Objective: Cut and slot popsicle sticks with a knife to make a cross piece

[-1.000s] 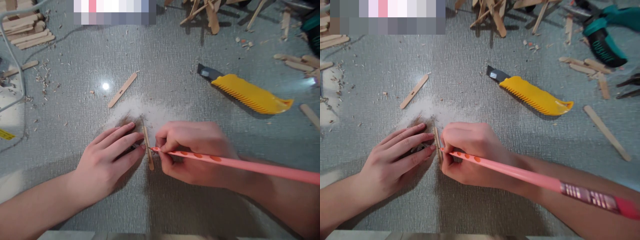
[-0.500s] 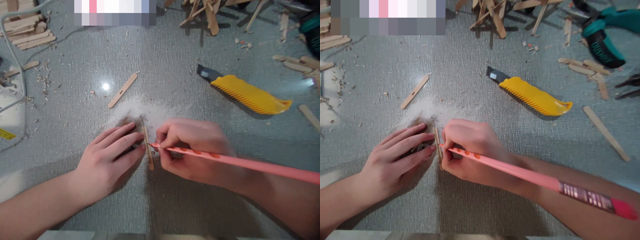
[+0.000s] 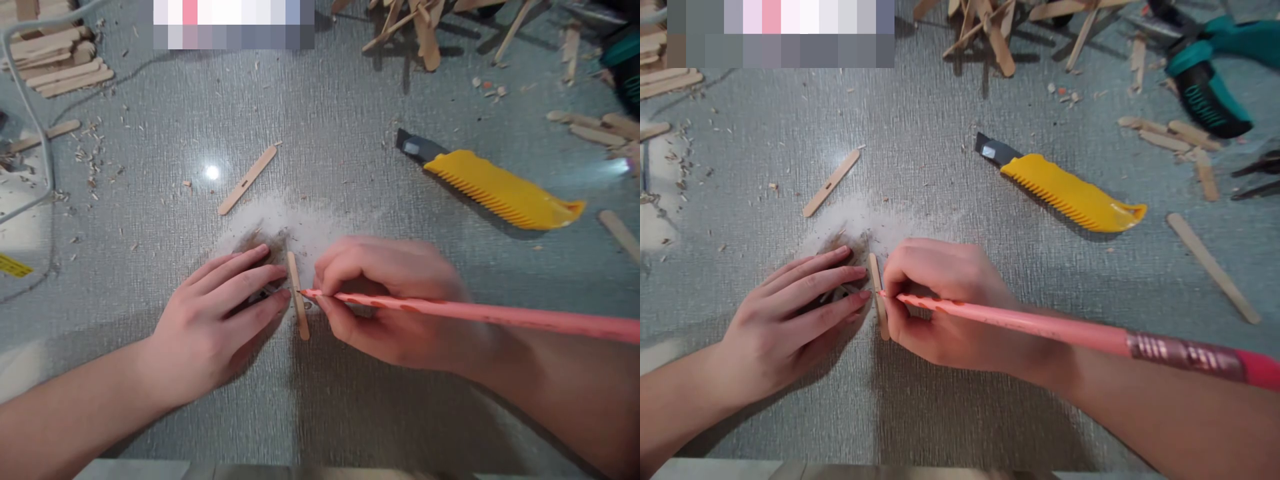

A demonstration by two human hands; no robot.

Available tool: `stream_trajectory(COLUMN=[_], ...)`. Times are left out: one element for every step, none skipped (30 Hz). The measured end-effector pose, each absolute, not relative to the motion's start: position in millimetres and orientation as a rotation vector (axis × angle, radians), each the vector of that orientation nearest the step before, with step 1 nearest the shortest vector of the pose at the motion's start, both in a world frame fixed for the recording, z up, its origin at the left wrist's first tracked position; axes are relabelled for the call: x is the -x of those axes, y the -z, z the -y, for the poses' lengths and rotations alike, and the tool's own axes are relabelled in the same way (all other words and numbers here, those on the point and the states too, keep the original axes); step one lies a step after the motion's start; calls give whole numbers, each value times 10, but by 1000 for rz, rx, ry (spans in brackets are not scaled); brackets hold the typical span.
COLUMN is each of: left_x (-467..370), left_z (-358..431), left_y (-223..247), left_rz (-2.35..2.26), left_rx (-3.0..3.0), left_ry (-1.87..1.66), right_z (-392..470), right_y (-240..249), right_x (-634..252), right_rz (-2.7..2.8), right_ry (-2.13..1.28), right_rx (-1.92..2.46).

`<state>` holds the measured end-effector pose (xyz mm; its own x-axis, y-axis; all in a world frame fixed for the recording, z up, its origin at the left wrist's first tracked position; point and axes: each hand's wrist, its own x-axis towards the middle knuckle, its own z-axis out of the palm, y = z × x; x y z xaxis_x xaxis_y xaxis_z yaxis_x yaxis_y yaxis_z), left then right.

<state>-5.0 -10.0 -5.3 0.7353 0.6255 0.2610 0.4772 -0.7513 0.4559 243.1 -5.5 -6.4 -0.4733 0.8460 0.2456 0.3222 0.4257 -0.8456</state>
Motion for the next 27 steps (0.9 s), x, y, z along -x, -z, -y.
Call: stream_trajectory(left_x=[51,52,52,53,53,53,54,55,56,57,58,58,57,55,53,51,49,48,47,47,48,49,51,52,53,54,55], left_z=[100,100,99,98,98,97,97,98,98,99,100,101,102,103,103,103,102,100,98,95,93,90,88,87,87,88,89], left_y=[53,52,51,49,48,49,50,52,55,57,60,62,63,65,65,65,64,63,60,57,53,49,46,43,41,40,41], left_rz=[-849,-846,-843,-842,-842,-842,-844,-843,-841,-841,-840,-840,-844,-849,-854,-854,-855,-854,-851,-847,-844,-841,-837,-834,-835,-835,-837], left_rx=[-2577,-2577,-2577,-2577,-2578,-2578,-2577,-2576,-2575,-2576,-2579,-2583,-2588,-2592,-2594,-2596,-2597,-2599,-2602,-2606,-2608,-2610,-2611,-2611,-2610,-2610,-2611], left_ry=[-573,-571,-569,-568,-567,-567,-568,-572,-574,-576,-576,-577,-576,-579,-580,-582,-583,-582,-579,-576,-572,-567,-557,-547,-542,-538,-537], right_z=[57,60,64,68,71,74,76,78,79,80,81,81,82,82,83,83,84,85,86,87,88,88,88,87,87,86,85], right_y=[65,70,76,82,88,91,93,92,89,85,82,79,78,80,82,86,89,92,94,95,93,90,86,81,77,74,71], right_x=[-2430,-2430,-2429,-2428,-2426,-2425,-2424,-2424,-2424,-2424,-2424,-2424,-2423,-2421,-2419,-2416,-2413,-2411,-2408,-2407,-2406,-2405,-2406,-2406,-2407,-2408,-2409], right_rz=[1997,1990,1983,1972,1965,1962,1964,1968,1978,1988,1999,2004,2009,2011,2010,2006,2006,2008,2009,2008,2008,2009,2007,2006,2008,2008,2006], right_ry=[-979,-969,-956,-941,-930,-918,-905,-889,-874,-861,-853,-851,-856,-860,-860,-858,-857,-858,-858,-858,-862,-866,-869,-871,-874,-877,-877], right_rx=[984,985,987,992,997,1000,1005,1013,1022,1027,1030,1028,1027,1023,1015,1008,1005,1007,1007,1006,1011,1012,1014,1016,1020,1024,1022])
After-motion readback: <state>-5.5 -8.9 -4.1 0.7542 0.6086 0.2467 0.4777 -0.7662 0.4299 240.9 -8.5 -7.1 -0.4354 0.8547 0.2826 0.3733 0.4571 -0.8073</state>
